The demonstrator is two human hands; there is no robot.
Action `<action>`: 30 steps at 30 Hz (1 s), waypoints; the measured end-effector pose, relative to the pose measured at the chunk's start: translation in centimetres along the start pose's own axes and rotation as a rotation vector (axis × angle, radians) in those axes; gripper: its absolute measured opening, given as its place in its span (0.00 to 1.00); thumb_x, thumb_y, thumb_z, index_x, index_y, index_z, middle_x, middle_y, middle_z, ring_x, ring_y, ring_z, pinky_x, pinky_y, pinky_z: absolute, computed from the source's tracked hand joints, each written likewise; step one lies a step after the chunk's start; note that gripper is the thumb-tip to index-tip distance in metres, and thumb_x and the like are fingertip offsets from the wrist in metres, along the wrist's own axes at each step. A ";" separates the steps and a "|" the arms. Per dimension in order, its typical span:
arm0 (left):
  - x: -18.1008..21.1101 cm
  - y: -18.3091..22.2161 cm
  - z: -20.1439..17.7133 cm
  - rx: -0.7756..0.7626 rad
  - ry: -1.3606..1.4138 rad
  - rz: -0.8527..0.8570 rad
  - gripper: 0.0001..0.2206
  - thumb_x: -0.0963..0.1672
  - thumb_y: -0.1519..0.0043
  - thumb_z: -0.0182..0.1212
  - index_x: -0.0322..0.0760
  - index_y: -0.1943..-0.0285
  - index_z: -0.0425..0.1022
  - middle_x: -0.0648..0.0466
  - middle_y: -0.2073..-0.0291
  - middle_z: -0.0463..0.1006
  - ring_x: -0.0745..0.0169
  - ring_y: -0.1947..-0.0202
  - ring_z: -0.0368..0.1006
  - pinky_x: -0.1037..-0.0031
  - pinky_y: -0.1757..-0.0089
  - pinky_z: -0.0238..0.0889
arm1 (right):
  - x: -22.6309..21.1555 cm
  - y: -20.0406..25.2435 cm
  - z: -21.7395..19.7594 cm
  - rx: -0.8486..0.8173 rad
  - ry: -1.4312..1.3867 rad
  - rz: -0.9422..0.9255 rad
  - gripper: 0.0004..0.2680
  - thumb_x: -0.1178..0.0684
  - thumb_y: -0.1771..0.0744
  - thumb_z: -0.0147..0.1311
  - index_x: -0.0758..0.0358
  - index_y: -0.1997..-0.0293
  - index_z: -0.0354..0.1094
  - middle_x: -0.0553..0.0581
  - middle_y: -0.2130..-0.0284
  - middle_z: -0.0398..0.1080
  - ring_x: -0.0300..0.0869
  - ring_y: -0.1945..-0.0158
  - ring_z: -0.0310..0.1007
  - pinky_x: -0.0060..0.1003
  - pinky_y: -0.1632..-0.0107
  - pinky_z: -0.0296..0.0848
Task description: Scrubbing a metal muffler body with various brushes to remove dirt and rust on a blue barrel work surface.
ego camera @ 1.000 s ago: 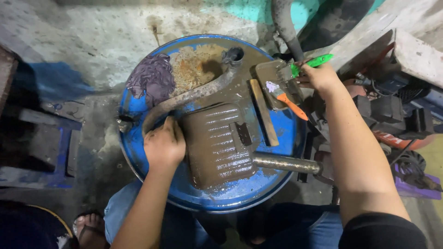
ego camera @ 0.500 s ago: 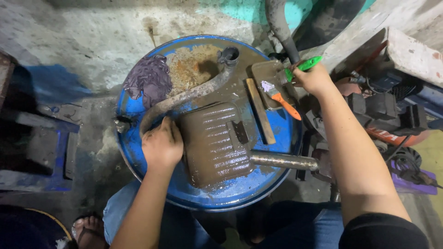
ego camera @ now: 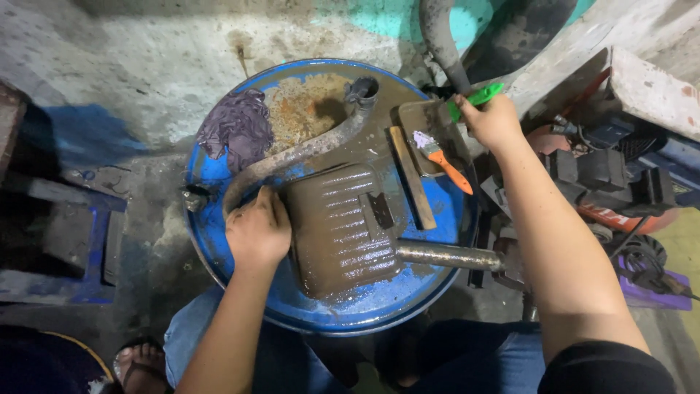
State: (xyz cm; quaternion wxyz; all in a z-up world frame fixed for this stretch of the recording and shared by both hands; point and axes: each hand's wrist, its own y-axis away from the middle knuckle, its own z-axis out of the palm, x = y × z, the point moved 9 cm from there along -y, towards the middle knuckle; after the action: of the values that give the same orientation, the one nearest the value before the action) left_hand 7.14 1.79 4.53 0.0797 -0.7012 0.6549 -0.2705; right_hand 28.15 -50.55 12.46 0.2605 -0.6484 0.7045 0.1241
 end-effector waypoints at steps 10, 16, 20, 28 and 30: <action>-0.1 0.3 0.3 0.032 -0.048 0.006 0.14 0.50 0.17 0.55 0.50 0.52 0.85 0.56 0.79 0.81 0.53 0.73 0.85 0.63 0.54 0.78 | -7.6 -0.8 2.3 -0.237 0.140 -0.281 0.09 0.45 0.27 0.73 0.52 0.43 0.91 0.68 0.52 0.89 0.77 0.39 0.85 0.69 0.35 0.81; -0.4 0.4 1.1 0.082 -0.101 -0.003 0.12 0.52 0.19 0.57 0.53 0.53 0.83 0.55 0.78 0.82 0.51 0.70 0.88 0.61 0.53 0.79 | -2.4 -5.6 6.3 -0.225 0.128 -0.163 0.13 0.31 0.26 0.70 0.41 0.41 0.91 0.67 0.50 0.88 0.75 0.37 0.84 0.71 0.34 0.81; -0.4 0.6 0.9 0.124 -0.091 0.008 0.10 0.51 0.21 0.59 0.54 0.54 0.83 0.58 0.77 0.83 0.54 0.70 0.88 0.63 0.53 0.79 | -0.9 -7.3 8.8 -0.236 0.121 -0.195 0.13 0.29 0.25 0.70 0.38 0.40 0.89 0.60 0.50 0.89 0.69 0.37 0.85 0.68 0.33 0.81; -0.4 0.9 0.8 0.174 -0.083 0.000 0.10 0.50 0.21 0.60 0.54 0.54 0.84 0.60 0.77 0.83 0.56 0.69 0.88 0.65 0.52 0.79 | -2.1 -6.0 9.0 -0.298 0.124 -0.269 0.13 0.33 0.24 0.70 0.44 0.39 0.87 0.65 0.48 0.88 0.71 0.36 0.84 0.70 0.33 0.80; -0.3 0.7 0.5 0.184 -0.050 0.030 0.12 0.49 0.20 0.58 0.51 0.55 0.85 0.60 0.80 0.79 0.56 0.73 0.84 0.67 0.55 0.78 | -1.7 -5.9 8.8 -0.319 0.125 -0.280 0.12 0.35 0.24 0.70 0.43 0.39 0.87 0.64 0.48 0.88 0.70 0.36 0.85 0.69 0.32 0.80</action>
State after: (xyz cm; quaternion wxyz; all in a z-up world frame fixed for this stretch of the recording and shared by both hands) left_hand 6.75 1.85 3.69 0.1640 -0.6877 0.6354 -0.3106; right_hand 35.80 -45.35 6.95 0.1252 -0.7794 0.5937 0.1561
